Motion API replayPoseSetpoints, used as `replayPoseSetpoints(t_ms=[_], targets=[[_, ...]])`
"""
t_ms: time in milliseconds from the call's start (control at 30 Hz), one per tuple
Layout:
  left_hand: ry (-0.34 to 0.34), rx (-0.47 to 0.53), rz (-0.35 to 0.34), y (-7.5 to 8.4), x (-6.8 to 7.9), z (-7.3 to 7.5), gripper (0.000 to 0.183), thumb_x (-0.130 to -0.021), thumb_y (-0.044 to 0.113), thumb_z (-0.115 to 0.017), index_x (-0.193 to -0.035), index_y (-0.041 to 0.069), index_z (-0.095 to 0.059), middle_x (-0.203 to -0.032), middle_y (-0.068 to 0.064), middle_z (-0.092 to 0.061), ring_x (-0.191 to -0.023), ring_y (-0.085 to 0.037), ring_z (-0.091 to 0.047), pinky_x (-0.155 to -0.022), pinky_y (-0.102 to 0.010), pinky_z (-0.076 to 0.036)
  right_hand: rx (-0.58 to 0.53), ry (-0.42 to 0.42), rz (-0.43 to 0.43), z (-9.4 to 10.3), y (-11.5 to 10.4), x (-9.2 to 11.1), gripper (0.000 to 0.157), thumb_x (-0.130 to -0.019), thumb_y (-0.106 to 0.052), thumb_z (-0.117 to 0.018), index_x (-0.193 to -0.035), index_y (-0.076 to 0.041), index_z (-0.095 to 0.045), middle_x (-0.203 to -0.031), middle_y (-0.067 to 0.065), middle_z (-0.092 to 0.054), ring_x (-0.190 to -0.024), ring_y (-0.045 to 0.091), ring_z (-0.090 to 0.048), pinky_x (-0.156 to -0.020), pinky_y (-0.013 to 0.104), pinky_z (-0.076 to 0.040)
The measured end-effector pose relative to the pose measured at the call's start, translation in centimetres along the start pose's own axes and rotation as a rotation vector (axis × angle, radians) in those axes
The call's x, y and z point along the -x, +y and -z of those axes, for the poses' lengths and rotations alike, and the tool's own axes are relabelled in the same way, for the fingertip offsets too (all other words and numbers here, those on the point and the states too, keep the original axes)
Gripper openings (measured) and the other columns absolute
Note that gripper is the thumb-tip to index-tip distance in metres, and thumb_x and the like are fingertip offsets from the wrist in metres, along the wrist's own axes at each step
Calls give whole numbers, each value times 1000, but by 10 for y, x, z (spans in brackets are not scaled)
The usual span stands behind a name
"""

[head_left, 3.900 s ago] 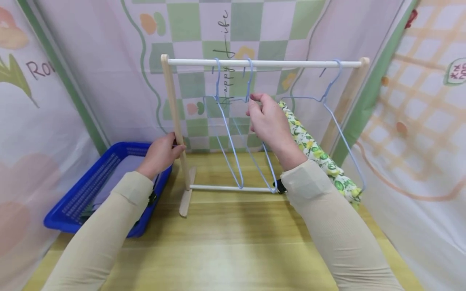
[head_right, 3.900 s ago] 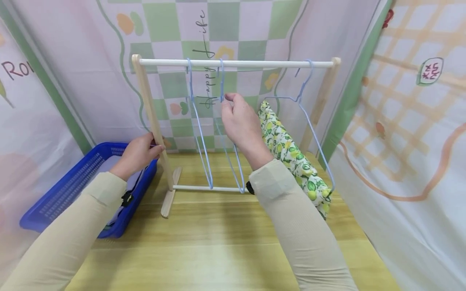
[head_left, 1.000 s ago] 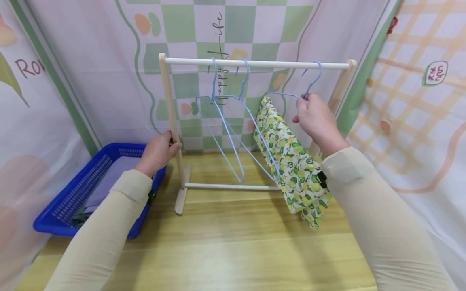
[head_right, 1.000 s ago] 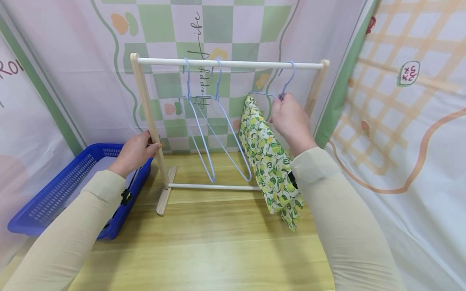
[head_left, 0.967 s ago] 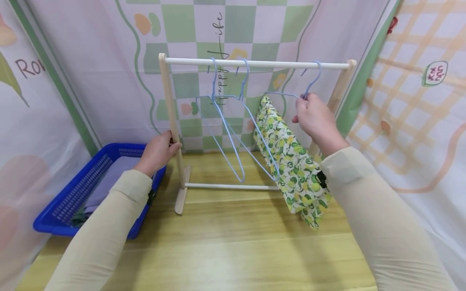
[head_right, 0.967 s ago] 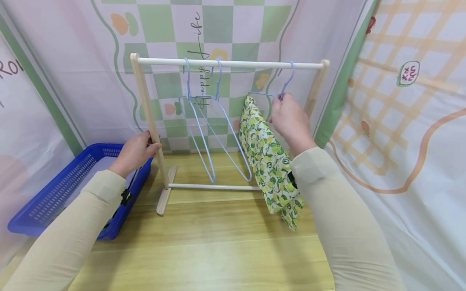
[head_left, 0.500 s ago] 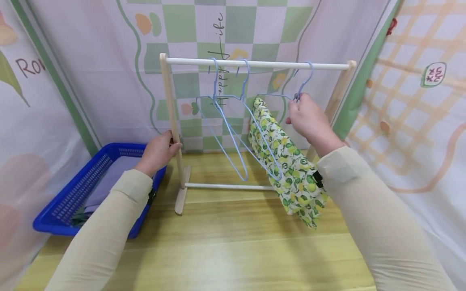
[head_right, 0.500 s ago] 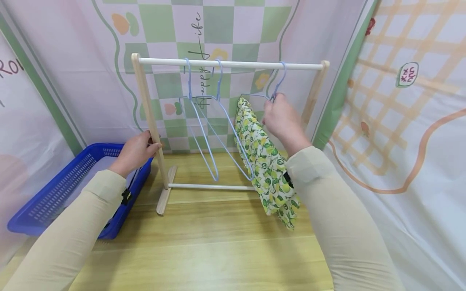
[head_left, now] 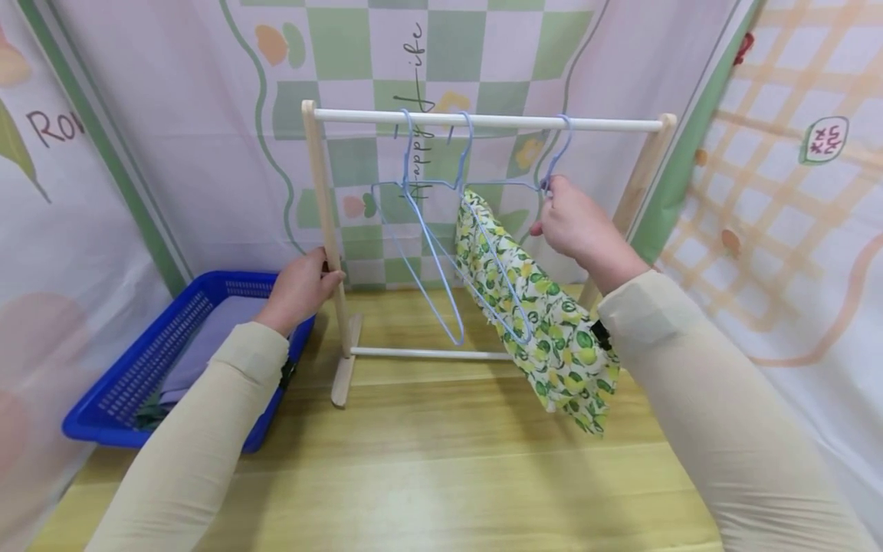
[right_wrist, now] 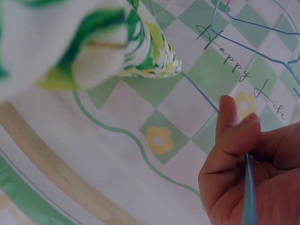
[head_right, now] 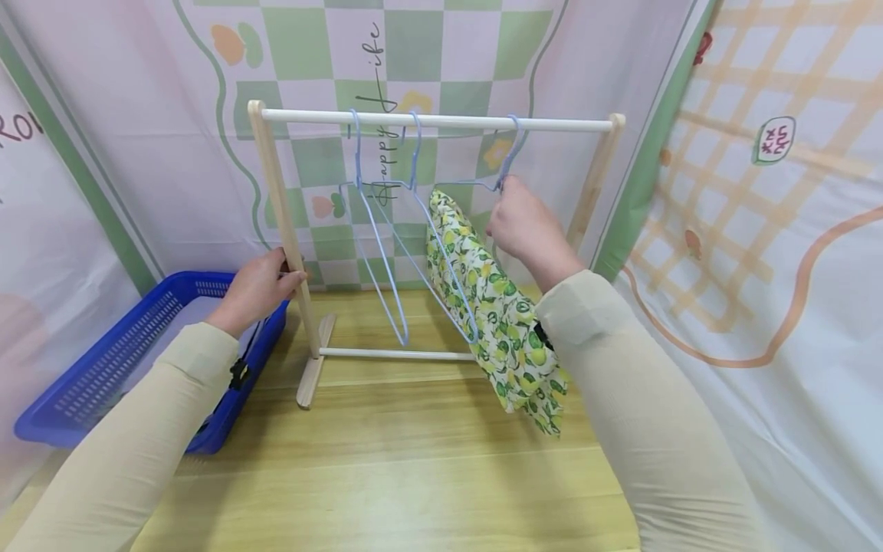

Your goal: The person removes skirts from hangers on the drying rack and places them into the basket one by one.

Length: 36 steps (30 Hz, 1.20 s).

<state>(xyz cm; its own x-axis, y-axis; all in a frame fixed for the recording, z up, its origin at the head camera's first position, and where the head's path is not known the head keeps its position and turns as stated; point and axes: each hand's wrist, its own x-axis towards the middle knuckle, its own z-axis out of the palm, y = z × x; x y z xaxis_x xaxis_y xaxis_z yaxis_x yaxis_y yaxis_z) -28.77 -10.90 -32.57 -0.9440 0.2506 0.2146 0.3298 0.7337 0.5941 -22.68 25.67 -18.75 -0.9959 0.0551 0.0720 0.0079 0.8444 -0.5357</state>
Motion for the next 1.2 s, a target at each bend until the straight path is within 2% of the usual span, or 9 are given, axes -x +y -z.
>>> replayPoseSetpoints(t_ms=[100, 267, 500, 733, 900, 1200], targets=[[1, 5, 0, -1, 0, 0, 23, -100, 21, -53, -114, 2, -52, -104, -17, -62, -87, -28, -62, -69, -40, -51, -16, -34, -9, 2, -5, 1, 52, -103, -15, -16, -154, -6, -9, -112, 14, -62, -81, 28, -57, -61, 33, -49], [4, 7, -1, -2, 0, 0, 23, -100, 21, -54, -114, 2, -52, -104, -17, -62, -86, -28, -62, -68, -40, -51, -21, -89, -17, 2, -15, 0, 53, -103, -13, -20, -154, -6, -8, -110, 17, -60, -83, 28, -62, -67, 33, -55], [-3, 16, 14, -1, -1, 0, 22, -100, 21, -54, -114, 4, -52, -105, -15, -63, -87, -27, -63, -70, -39, -52, -8, -131, -23, 0, -25, 0, 53, -104, -13, -21, -155, -7, -6, -112, 19, -60, -79, 28, -64, -68, 34, -56], [-16, 20, 19, -1, -2, 0, 21, -100, 21, -53, -113, 4, -51, -104, -15, -62, -86, -26, -63, -69, -39, -52, -12, -141, -16, -8, -35, -2, 53, -105, -16, -19, -155, -9, -3, -112, 16, -59, -75, 26, -65, -66, 35, -57], [-27, 37, 29, -2, -3, 0, 23, -101, 22, -53, -115, 4, -51, -107, -15, -62, -90, -26, -64, -71, -39, -54, 0, -133, -4, -13, -41, -2, 50, -105, -19, -18, -154, -9, -11, -110, 14, -58, -77, 27, -67, -66, 34, -57], [-32, 33, 26, -2, 0, 2, 23, -101, 24, -52, -112, 4, -50, -102, -14, -62, -87, -25, -63, -69, -38, -52, -14, -143, 5, -20, -53, -3, 53, -103, -14, -20, -155, -11, -9, -107, 12, -59, -74, 26, -66, -67, 35, -57]])
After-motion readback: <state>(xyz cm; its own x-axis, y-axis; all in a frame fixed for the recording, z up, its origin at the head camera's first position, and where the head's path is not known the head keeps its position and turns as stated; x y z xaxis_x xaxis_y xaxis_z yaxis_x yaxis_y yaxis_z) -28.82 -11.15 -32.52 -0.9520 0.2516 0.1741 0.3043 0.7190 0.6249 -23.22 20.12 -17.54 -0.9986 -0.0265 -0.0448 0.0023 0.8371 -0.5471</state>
